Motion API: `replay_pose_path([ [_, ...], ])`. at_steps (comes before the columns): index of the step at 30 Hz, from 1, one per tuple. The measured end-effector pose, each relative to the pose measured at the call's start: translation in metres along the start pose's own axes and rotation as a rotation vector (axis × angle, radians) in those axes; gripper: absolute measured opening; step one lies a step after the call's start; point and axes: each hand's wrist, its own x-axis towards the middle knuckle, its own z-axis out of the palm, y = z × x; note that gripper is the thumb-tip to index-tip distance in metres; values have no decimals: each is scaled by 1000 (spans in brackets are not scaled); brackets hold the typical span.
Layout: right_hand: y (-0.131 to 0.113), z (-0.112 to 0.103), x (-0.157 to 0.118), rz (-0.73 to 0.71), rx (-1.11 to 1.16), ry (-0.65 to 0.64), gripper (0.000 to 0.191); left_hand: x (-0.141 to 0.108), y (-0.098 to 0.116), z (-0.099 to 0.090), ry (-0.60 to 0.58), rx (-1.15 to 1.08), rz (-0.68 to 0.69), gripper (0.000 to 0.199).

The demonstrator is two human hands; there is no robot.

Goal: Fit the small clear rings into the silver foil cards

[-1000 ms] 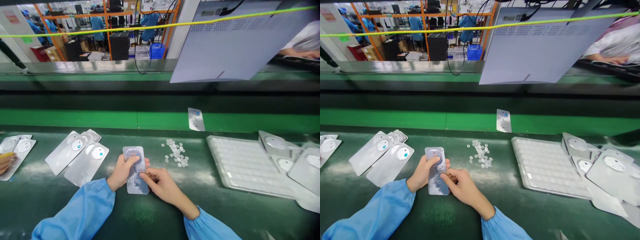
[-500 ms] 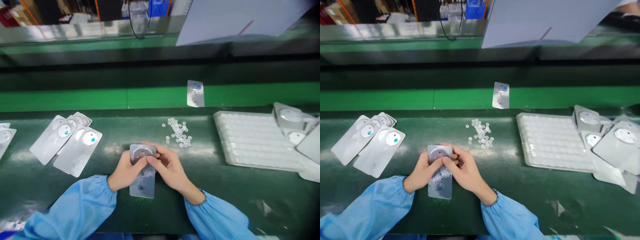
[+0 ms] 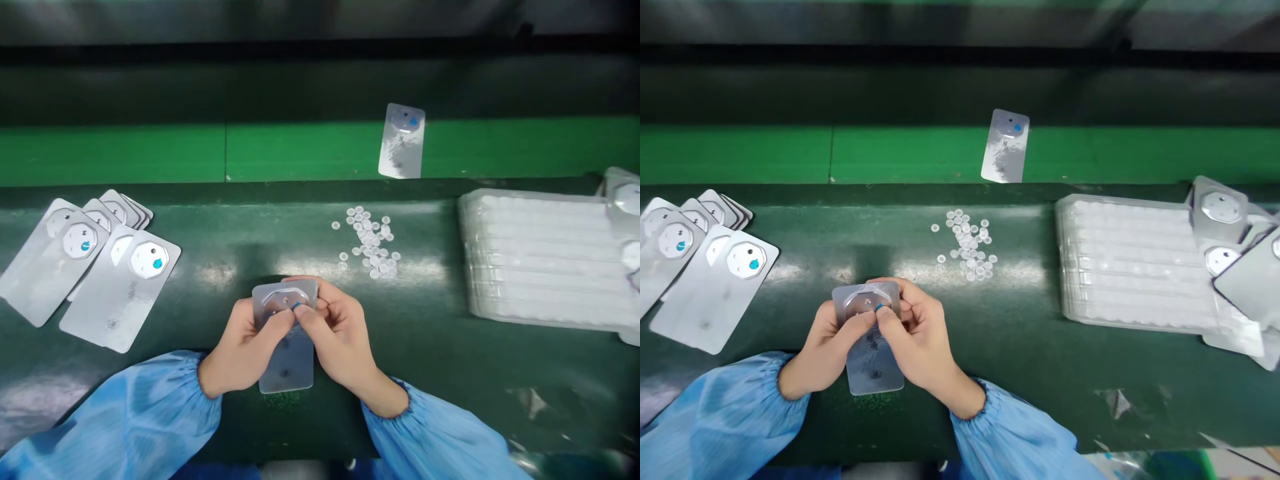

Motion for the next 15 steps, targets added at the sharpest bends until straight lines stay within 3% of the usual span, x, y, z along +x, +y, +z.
replay_pose_path([
  [15, 1, 2, 2, 2, 32, -27, 34, -1, -4, -3, 41, 16, 16, 33],
])
